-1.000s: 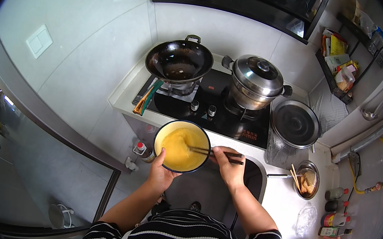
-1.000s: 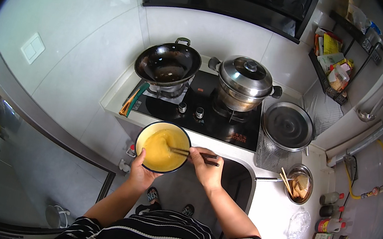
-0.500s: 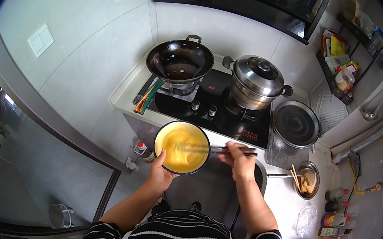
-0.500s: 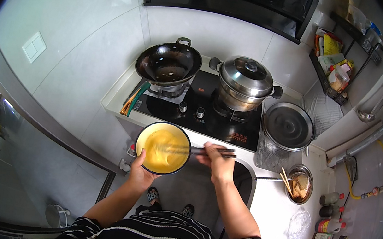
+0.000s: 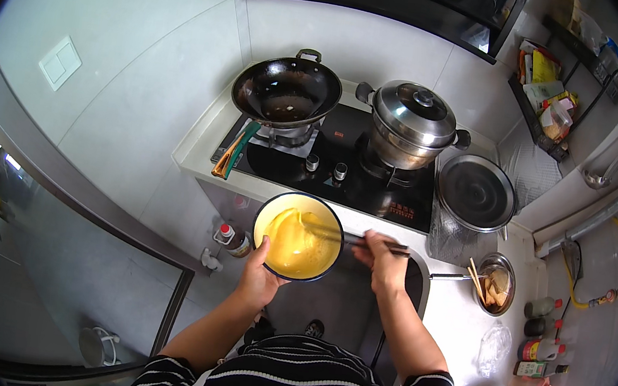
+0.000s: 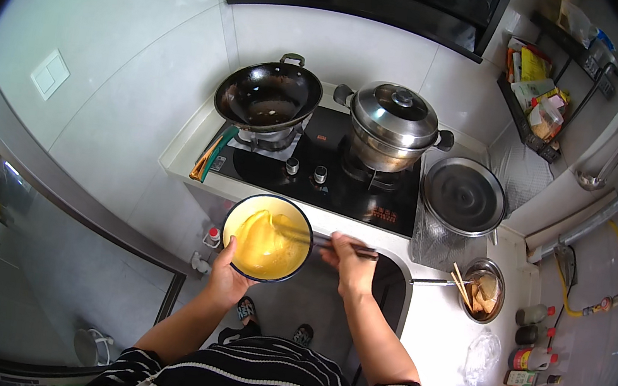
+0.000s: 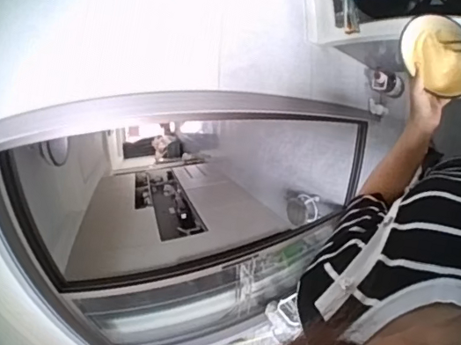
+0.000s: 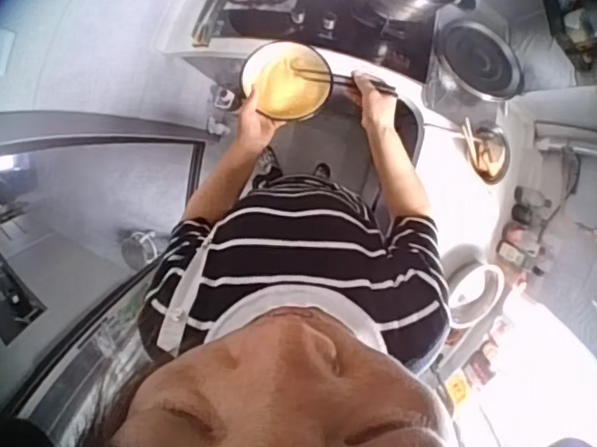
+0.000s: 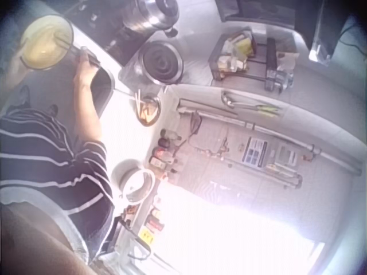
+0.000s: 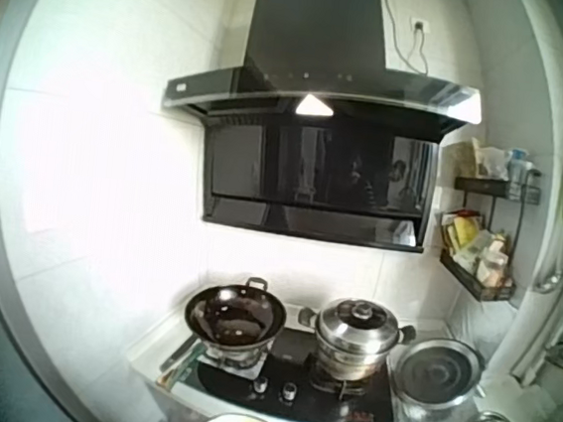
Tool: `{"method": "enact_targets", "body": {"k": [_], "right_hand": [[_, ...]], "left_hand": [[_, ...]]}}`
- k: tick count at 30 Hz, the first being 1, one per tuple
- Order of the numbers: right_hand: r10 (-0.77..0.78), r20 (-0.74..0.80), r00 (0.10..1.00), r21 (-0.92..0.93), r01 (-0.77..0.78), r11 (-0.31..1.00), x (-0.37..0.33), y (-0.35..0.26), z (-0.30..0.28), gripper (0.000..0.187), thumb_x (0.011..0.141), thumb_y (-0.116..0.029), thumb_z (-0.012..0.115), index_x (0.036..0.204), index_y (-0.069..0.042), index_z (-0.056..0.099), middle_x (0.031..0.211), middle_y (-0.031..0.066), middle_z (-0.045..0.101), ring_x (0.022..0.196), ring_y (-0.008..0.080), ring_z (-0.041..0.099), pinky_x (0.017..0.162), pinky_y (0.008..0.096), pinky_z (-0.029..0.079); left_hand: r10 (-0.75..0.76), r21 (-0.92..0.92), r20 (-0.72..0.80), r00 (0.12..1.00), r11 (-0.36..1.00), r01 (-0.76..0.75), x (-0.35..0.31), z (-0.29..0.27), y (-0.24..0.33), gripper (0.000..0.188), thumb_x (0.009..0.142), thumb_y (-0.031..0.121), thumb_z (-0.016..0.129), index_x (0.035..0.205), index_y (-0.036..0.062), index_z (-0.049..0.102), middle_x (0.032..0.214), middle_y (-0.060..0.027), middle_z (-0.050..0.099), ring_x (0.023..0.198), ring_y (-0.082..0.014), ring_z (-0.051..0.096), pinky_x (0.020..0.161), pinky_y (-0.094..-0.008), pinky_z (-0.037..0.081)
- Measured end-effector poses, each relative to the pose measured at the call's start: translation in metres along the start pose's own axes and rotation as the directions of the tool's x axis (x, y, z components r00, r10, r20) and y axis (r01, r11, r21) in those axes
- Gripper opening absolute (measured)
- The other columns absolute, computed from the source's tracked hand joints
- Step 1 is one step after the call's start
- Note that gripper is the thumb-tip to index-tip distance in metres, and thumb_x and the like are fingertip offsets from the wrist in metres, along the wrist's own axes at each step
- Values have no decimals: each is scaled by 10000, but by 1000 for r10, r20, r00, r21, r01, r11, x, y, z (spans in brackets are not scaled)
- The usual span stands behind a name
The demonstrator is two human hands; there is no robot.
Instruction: The person beats eggs in a bowl with chopsticks while standing at a counter, turns on a stove burner under a wok on a range, and resumes beating the eggs.
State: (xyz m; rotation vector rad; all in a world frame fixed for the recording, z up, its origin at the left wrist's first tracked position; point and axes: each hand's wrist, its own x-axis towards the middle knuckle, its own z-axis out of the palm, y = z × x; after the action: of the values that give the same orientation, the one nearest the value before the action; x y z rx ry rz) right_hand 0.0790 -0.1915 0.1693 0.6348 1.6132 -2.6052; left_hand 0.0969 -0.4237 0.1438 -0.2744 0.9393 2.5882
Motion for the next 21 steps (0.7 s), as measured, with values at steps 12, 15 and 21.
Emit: {"method": "enact_targets", "body": {"k": [12,15,21], "right_hand": [[-69,-71,995,-25,67,997,4,1,-12,136,844,-100,640,881,28,613,773,144,648,597,207,647,516,272,556],[124,70,990,-48,-121,991,-5,-11,-15,131,826,-90,660,873,24,617,770,132,646,612,193,642,534,271,552],[88,50,995,-73,-84,994,-10,-19,-25,141,828,-87,647,876,39,607,789,152,642,625,216,646,548,278,560]], "left_hand": [[-46,52,3,999,998,46,4,2,-5,522,926,465,426,1280,81,409,1230,-95,542,1094,-244,562,863,-442,486],[-56,57,-11,998,997,56,5,3,-6,524,924,465,430,1283,84,407,1233,-94,541,1101,-244,558,866,-444,483],[-51,55,-14,999,997,51,9,7,-8,523,924,463,431,1285,85,408,1228,-91,546,1101,-244,558,853,-445,486]]}}
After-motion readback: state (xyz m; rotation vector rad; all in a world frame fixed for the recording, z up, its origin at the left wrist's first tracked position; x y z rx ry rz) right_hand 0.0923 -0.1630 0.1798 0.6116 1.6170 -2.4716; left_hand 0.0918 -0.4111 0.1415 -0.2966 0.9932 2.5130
